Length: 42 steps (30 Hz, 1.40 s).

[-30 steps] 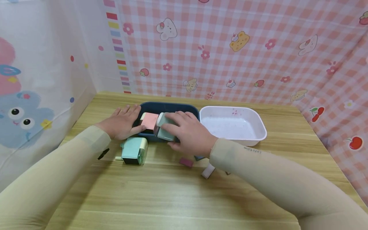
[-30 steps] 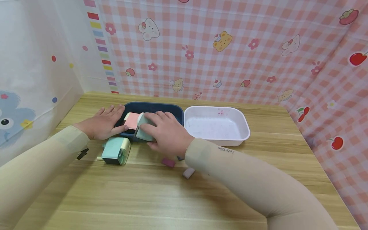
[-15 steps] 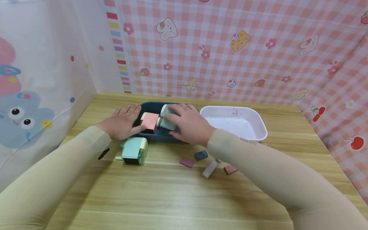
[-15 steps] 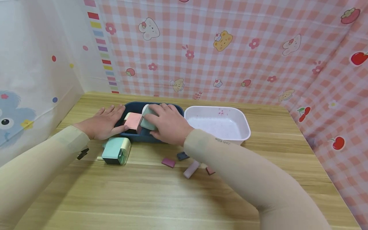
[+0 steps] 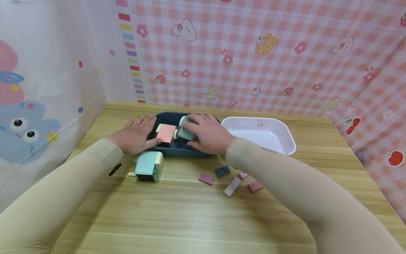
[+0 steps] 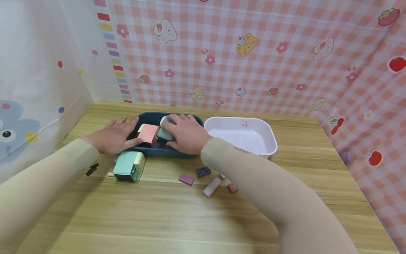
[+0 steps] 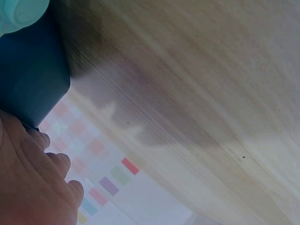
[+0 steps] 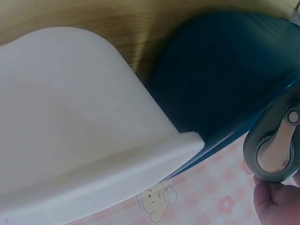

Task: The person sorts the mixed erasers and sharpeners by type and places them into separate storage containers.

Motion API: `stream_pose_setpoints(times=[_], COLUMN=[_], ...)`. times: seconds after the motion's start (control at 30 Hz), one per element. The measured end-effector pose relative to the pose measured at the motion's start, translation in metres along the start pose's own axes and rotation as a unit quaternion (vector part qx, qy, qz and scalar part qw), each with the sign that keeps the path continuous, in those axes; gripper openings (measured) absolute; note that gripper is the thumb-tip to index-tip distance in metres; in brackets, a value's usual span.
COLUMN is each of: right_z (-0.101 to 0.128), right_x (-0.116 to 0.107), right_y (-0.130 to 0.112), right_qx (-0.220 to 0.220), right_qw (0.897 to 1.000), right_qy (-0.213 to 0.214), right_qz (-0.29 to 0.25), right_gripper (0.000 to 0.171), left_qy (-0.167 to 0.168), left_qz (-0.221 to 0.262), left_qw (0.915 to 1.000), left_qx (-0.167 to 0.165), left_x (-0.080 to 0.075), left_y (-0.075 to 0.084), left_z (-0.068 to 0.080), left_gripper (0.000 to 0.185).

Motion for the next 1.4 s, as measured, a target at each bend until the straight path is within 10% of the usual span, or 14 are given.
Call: stream_pose_setpoints(times=[1.4], right_z=[-0.021], right_x=[0.027], right_y=[0.003], right_qx=[-0.014], right_qw=[0.994], right_qy=[-0.108], right_qz=[0.000], right_gripper=[0.053], left_qy=[-0.002], left_qz=[0.001], left_qw=[1.0000], left_qx=[-0.008], left_x=[0.001], left_y=[-0.001], left_z=[0.000], left_gripper=[0.097])
Point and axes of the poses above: each hand's wrist, its own z-axis away from the middle knuckle, its own x-axis out of the palm, y = z × x, the point moved 8 cm from there along -z, towards the middle knuckle, and after that the axes turned 6 degrees about x, right-handed, at the moved point
